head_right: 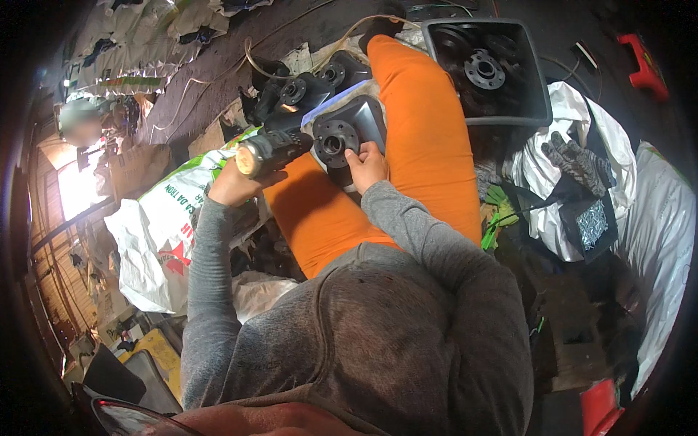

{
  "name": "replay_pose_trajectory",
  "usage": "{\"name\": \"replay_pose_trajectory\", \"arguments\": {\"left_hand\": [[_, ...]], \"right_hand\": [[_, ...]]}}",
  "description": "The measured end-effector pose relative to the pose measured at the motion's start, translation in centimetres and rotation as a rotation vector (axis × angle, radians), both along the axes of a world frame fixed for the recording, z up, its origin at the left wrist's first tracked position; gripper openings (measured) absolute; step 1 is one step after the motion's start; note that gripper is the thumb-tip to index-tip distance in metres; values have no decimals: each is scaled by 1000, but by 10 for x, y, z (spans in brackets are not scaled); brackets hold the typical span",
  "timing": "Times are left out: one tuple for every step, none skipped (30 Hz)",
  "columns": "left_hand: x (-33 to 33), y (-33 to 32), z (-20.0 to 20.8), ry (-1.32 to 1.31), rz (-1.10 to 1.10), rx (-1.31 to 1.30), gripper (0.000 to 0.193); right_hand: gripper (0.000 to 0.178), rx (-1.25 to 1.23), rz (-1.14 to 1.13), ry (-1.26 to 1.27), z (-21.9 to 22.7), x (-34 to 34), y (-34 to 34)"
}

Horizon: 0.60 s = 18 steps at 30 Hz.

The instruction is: The person sits on the floor and uses a cordless impact driver to fasten screws into black mechanical housings resting on their lap. They repeatedly pick up screws, align them in the housing, and drive them in, then place the completed units into a nearby white bag.

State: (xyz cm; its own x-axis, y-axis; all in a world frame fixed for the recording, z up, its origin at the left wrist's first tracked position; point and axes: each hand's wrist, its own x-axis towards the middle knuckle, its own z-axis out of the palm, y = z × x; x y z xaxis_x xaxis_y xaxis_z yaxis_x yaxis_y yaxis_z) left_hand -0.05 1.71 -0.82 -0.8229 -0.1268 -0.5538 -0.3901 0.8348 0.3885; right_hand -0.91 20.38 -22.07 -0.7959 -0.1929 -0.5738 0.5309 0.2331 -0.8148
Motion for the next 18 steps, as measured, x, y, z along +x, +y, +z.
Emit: {"name": "replay_pose_trajectory", "arguments": {"left_hand": [[-3,1,0,-33,-22,-36,48],[-6,-1,-1,-67,-43,-73,52],[-6,-8,-3,-56,-18,-31,50],[-7,-10,-5,-71,10,-18,48],[-8,-10,-5,-87,39,-5,46],[-10,-11,-4,-102,68,8,44],[-11,-9,-3,-83,21,-28,42],[-12,-7,-1,-64,-26,-64,41],[-12,-6,-2,-45,-72,-99,39],[-13,-9,-5,-42,-74,-61,38],[-12,-12,-8,-38,-74,-23,36],[-12,-14,-11,-35,-74,15,35],[-12,-13,-11,-58,-48,35,34],[-12,-11,-13,-42,-57,16,35],[-12,-9,-15,-25,-65,-2,36],[-13,-8,-15,-1,-79,-24,37],[-16,-8,-15,-12,-128,-61,41],[-15,-11,-21,-20,-117,-35,42]], "right_hand": [[40,38,18,3,1,-1,1],[40,41,5,8,-1,0,1],[40,44,-7,13,-4,2,0],[41,52,-24,13,-3,3,-1],[42,65,-40,-2,0,5,0],[42,74,-39,6,1,3,-1],[42,85,-37,9,4,1,0],[42,96,-35,11,7,-2,1],[41,99,-28,20,10,-4,3],[41,79,-23,-12,9,-5,3],[40,60,-18,-45,7,-5,4],[39,40,-13,-78,4,-5,4],[33,14,-17,-97,-3,-2,4],[32,-39,-62,-116,-9,2,4],[31,-92,-106,-136,-16,6,3],[30,-148,-156,-146,-15,5,1],[24,-120,-117,-142,-12,1,3],[25,-111,-110,-132,-14,2,3]]}}
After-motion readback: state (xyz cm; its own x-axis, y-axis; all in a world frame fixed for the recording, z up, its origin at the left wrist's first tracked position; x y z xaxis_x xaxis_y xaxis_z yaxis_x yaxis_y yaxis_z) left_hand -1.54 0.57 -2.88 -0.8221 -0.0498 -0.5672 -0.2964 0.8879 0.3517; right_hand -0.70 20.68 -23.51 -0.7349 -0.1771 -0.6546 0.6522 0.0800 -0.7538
